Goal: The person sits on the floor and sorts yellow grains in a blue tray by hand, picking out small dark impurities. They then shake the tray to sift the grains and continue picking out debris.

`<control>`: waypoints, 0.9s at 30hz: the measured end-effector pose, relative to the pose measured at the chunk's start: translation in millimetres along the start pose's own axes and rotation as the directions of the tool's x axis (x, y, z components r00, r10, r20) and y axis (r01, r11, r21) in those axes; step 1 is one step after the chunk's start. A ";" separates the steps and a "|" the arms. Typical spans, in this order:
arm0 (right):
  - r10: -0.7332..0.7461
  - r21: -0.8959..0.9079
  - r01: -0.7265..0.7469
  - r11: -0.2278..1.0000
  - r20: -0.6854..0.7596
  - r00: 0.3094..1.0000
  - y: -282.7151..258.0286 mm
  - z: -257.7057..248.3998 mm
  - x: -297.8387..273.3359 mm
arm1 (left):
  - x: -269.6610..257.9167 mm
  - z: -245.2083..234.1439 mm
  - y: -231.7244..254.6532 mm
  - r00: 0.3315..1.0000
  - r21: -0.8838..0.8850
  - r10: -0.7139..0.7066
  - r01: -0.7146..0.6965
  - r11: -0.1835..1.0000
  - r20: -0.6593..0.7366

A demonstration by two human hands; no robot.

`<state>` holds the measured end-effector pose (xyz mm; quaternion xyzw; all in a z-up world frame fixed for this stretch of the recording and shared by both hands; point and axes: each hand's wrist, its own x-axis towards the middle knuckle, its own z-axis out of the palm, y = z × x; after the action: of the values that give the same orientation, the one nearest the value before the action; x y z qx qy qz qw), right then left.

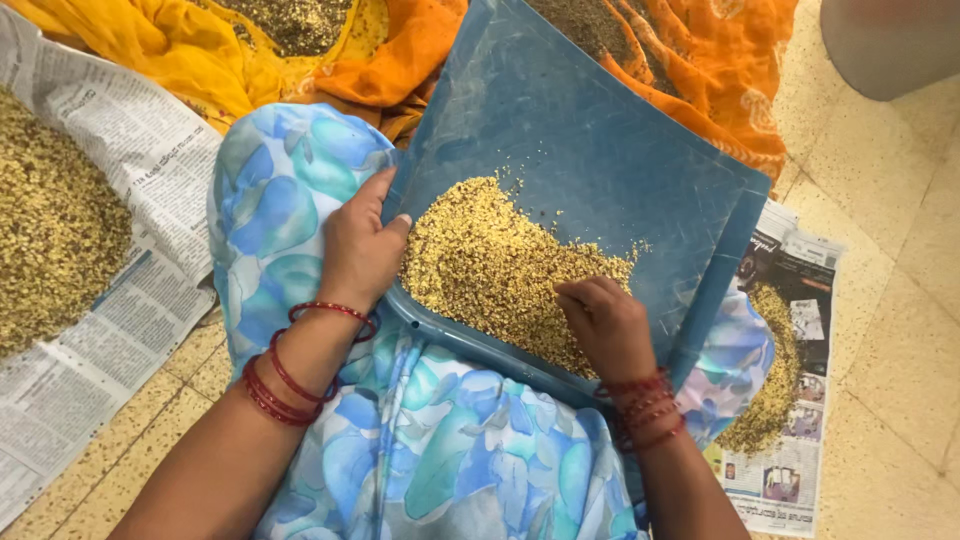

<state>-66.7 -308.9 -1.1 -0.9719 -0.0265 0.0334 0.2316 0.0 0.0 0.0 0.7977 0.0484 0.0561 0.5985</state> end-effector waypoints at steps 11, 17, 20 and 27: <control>-0.252 -0.138 0.242 0.960 -0.062 0.966 -54.6 -4.1 19.6 | 0.2 0.0 11.4 0.998 0.069 -0.062 0.063 0.996 -0.008; -0.092 0.020 0.097 0.995 -0.170 0.981 -36.5 -19.0 -7.1 | 1.8 2.2 8.6 1.000 0.051 -0.029 0.029 0.998 -0.004; 0.280 0.370 -0.271 0.889 0.030 0.960 -26.0 -25.3 -9.6 | 3.4 2.4 8.1 1.000 0.056 0.017 -0.016 0.998 -0.012; 0.339 0.830 -0.544 0.121 0.481 0.809 0.0 -27.6 -4.5 | 2.1 1.0 16.7 0.993 0.102 -0.118 0.116 0.988 0.012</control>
<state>-69.1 -321.6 23.7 -0.5903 0.2687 0.1934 0.7362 2.3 -5.3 15.8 0.8232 0.0925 0.0113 0.5600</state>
